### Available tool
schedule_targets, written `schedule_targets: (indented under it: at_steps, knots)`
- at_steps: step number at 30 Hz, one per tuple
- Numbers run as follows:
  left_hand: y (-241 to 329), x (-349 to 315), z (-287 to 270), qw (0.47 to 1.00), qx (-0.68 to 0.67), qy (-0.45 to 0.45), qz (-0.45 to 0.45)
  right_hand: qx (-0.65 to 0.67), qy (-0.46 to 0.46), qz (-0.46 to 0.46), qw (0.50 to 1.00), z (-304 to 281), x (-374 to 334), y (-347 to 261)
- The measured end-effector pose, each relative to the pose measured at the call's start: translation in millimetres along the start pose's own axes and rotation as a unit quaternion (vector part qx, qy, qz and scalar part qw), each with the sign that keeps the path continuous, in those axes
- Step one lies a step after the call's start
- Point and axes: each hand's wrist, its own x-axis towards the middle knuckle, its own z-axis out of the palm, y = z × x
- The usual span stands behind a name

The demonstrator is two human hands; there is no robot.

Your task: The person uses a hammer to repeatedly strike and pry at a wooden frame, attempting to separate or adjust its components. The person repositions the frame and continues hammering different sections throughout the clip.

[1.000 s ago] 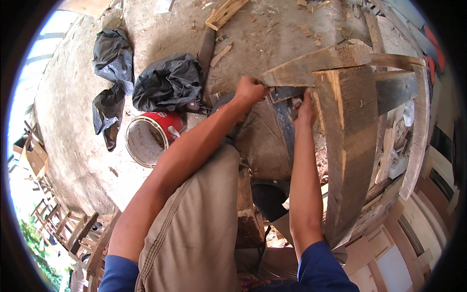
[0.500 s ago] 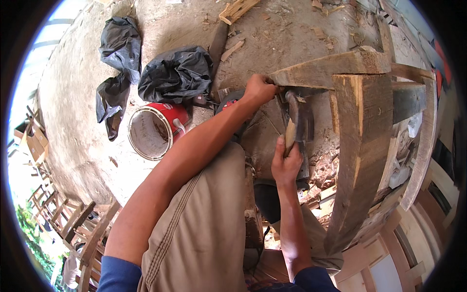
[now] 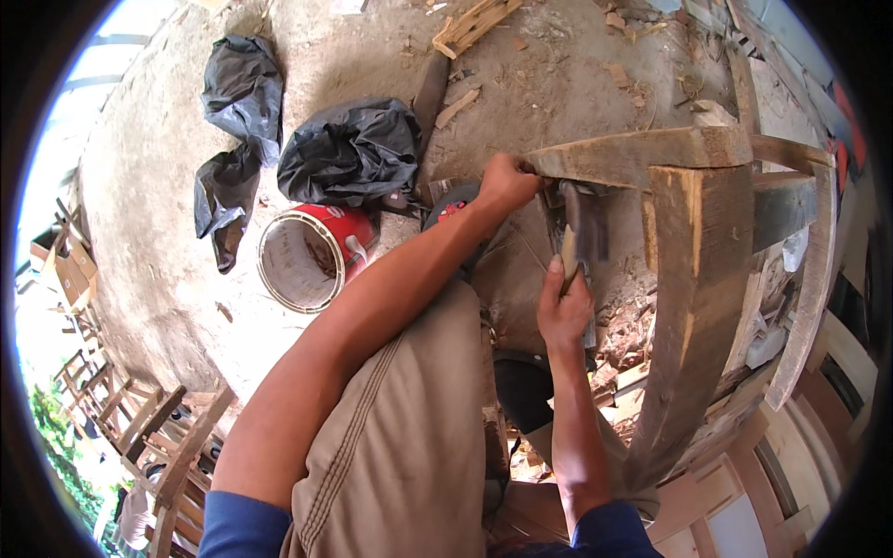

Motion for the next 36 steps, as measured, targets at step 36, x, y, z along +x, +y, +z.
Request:
schedule_targets:
  at_steps: [36]
  knots:
    - [-5, -1, -11, 0.999, 0.016, -0.027, -0.013, 0.016, 0.019, -0.208, 0.978, 0, -21, 44]
